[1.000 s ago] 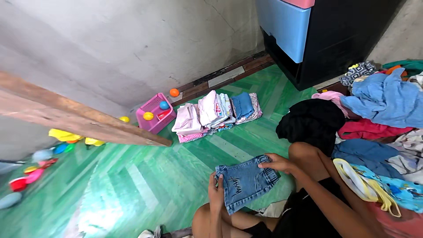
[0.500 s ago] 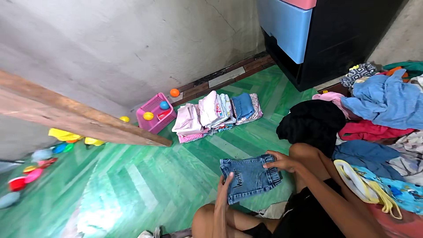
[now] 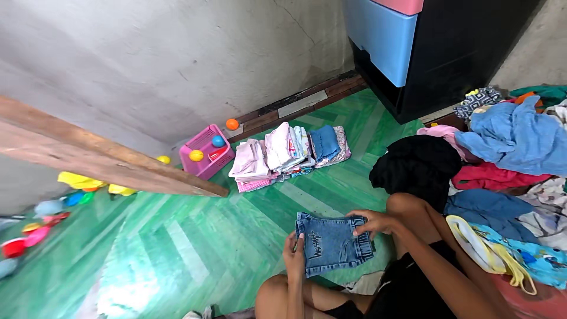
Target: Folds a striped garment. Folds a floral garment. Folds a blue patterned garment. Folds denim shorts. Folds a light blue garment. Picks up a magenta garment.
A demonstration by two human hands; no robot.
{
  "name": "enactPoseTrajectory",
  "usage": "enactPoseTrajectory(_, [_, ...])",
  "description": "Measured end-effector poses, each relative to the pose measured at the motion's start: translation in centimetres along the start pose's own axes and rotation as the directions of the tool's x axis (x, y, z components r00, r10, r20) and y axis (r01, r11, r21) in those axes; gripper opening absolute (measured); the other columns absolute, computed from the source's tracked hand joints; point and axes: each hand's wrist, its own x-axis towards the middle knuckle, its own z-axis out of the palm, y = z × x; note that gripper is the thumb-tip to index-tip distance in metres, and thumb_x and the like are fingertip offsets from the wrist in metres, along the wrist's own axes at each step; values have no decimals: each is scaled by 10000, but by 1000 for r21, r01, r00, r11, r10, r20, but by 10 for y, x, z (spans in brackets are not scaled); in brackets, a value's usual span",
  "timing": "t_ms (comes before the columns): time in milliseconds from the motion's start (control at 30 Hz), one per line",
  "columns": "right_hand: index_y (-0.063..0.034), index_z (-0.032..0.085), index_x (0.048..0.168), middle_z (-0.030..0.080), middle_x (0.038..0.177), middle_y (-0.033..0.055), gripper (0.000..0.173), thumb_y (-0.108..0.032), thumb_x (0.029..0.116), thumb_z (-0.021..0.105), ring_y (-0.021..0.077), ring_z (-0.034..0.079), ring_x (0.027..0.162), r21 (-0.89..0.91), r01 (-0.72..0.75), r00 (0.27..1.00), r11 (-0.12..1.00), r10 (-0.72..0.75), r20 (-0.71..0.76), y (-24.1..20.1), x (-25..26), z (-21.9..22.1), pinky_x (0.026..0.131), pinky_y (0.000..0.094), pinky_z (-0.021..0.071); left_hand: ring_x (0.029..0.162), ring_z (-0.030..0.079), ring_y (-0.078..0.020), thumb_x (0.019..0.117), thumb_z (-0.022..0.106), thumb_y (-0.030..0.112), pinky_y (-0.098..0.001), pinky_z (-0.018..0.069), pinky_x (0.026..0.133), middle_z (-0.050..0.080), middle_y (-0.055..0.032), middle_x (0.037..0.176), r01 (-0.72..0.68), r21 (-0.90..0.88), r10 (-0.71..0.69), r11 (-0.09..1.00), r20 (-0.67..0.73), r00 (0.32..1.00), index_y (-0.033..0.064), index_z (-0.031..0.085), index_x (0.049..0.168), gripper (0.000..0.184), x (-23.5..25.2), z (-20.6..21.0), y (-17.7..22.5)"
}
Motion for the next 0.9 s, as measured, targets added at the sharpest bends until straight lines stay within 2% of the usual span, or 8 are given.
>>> enactPoseTrajectory(67, [-119, 434, 1511, 539, 1408, 208, 623, -93, 951, 706, 368, 637, 1132, 18, -24, 999, 1000, 23, 35, 0, -1, 1, 809, 577, 573, 808, 653, -73, 1037, 554, 86, -260, 552, 776, 695, -117, 922, 7, 15, -7, 1000, -4, 1000, -82, 599, 1249, 274, 1, -2, -1])
enactPoseTrajectory(167, [-108, 441, 1505, 548, 1394, 201, 593, -84, 964, 682, 342, 645, 1112, 19, -40, 999, 999, 40, 17, 0, -3, 1, 798, 535, 581, 1020, 666, -157, 1053, 542, 200, -337, 554, 913, 655, -186, 1198, 106, 23, -108, 994, 201, 974, -47, 474, 1417, 446, -3, -10, 8])
enactPoseTrajectory(267, [-135, 468, 1489, 568, 1377, 185, 575, -96, 960, 691, 332, 660, 1095, 8, -44, 999, 999, 44, -24, 2, -4, -2, 786, 527, 594, 1124, 684, -217, 917, 697, 25, -376, 588, 948, 618, -193, 1351, 183, -79, -141, 980, 375, 916, 7, 311, 1544, 737, 0, -18, 1])
enactPoseTrajectory(400, [-172, 484, 1479, 582, 1362, 172, 584, -117, 945, 714, 342, 680, 1068, 48, -57, 997, 997, 60, -53, -3, -8, -1, 769, 533, 610, 953, 714, -181, 925, 646, -40, -343, 601, 846, 705, -168, 1145, 121, -211, -72, 970, 227, 971, -13, 399, 1498, 625, 7, -12, -9])
enactPoseTrajectory(500, [-149, 497, 1471, 605, 1315, 181, 561, -88, 949, 693, 329, 701, 1001, 102, -14, 982, 995, 33, -184, -19, -20, 9, 733, 501, 621, 1129, 653, -269, 1033, 557, 90, -414, 517, 1000, 653, -247, 1254, 85, -49, -84, 995, 35, 996, -90, 533, 1377, 389, 8, 3, -22])
enactPoseTrajectory(600, [-113, 510, 1459, 606, 1293, 205, 525, -44, 963, 665, 329, 695, 954, 181, 55, 918, 982, 22, -396, -38, -33, 18, 699, 474, 610, 1328, 522, -457, 1003, 628, 169, -591, 417, 1108, 532, -329, 1416, 32, 464, -87, 885, 99, 991, -75, 586, 1363, 437, -3, 18, -39])
enactPoseTrajectory(733, [-76, 466, 1488, 553, 1372, 219, 554, -19, 962, 632, 349, 672, 1028, 221, 242, 779, 945, -53, -625, -63, -30, 16, 720, 495, 605, 1522, 1, -560, 837, 787, 519, -774, 153, 1138, -37, -328, 1664, 24, 819, -329, 574, 204, 922, 121, 202, 1643, 1073, -29, 48, -37])
enactPoseTrajectory(900, [-98, 433, 1511, 568, 1357, 196, 553, -10, 994, 607, 324, 683, 1030, 242, 521, 611, 819, -160, -775, -126, 8, -10, 713, 473, 615, 1523, -28, -557, 822, 786, 561, -777, 143, 1135, -80, -317, 1665, 24, 841, -366, 540, 209, 907, 130, 161, 1651, 1125, -28, 50, -39])
